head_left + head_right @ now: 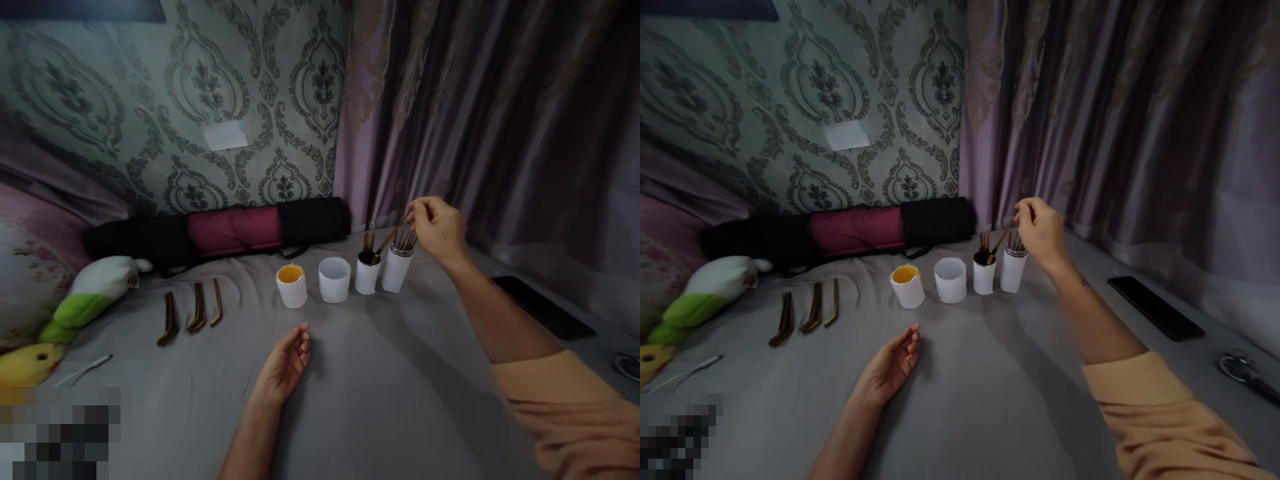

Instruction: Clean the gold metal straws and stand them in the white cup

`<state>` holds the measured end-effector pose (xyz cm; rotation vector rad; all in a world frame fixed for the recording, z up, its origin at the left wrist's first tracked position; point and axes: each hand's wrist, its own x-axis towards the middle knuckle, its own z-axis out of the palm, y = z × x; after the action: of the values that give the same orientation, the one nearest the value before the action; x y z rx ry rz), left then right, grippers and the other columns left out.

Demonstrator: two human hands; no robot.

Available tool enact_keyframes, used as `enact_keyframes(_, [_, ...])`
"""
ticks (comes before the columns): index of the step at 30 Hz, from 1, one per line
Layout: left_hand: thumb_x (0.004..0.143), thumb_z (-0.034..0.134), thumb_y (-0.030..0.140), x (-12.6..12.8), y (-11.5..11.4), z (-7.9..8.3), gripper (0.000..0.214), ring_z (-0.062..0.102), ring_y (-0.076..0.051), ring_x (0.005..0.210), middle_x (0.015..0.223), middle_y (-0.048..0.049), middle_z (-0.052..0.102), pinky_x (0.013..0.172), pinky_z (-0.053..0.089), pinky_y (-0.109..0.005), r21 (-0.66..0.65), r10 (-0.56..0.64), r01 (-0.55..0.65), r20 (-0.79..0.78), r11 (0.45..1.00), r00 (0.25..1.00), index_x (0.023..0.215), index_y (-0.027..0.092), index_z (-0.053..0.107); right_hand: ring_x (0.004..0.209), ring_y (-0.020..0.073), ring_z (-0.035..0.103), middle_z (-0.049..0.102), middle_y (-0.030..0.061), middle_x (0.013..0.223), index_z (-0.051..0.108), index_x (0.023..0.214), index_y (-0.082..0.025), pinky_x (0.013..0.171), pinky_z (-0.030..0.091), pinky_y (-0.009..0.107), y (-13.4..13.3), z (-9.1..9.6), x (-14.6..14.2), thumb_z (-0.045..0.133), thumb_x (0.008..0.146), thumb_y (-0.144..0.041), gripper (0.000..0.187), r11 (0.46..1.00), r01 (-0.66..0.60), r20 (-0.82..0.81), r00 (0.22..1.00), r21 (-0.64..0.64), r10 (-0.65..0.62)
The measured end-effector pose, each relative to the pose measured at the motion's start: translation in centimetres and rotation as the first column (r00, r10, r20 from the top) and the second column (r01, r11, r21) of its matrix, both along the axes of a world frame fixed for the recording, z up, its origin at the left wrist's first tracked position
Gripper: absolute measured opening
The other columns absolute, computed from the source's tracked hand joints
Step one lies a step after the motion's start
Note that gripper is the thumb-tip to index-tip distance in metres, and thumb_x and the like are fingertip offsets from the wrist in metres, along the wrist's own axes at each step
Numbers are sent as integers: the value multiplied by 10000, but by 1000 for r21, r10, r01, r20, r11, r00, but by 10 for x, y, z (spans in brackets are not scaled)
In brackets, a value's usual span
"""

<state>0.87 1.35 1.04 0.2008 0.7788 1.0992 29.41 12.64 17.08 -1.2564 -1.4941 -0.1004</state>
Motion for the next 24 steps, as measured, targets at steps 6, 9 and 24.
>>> enact_keyframes(6, [800,477,159,0,0,-1,144,476,-42,525,691,-12,527,447,385,-156,-3,-1,1,-4,1000,1000,917,102,540,594,119,561,613,10,668,580,826,-196,547,404,242,7,-4,-4,407,820,-289,197,998,-9,92,996,-62,15])
enact_keyframes(9, [800,479,160,0,0,-1,145,474,-42,523,687,-13,526,444,384,-155,2,-1,1,-5,1000,1000,916,98,540,605,124,568,618,18,683,578,819,-186,562,408,247,9,-6,-5,392,822,-286,211,995,-15,129,991,-101,28])
enact_keyframes(24, [793,485,149,-1,1,-2,139,474,-40,512,677,-9,526,430,375,-156,1,1,-1,-4,1000,1000,913,99,534,658,152,573,641,18,670,589,714,-200,633,379,263,22,-24,-16,401,801,-213,208,966,8,268,961,-258,63])
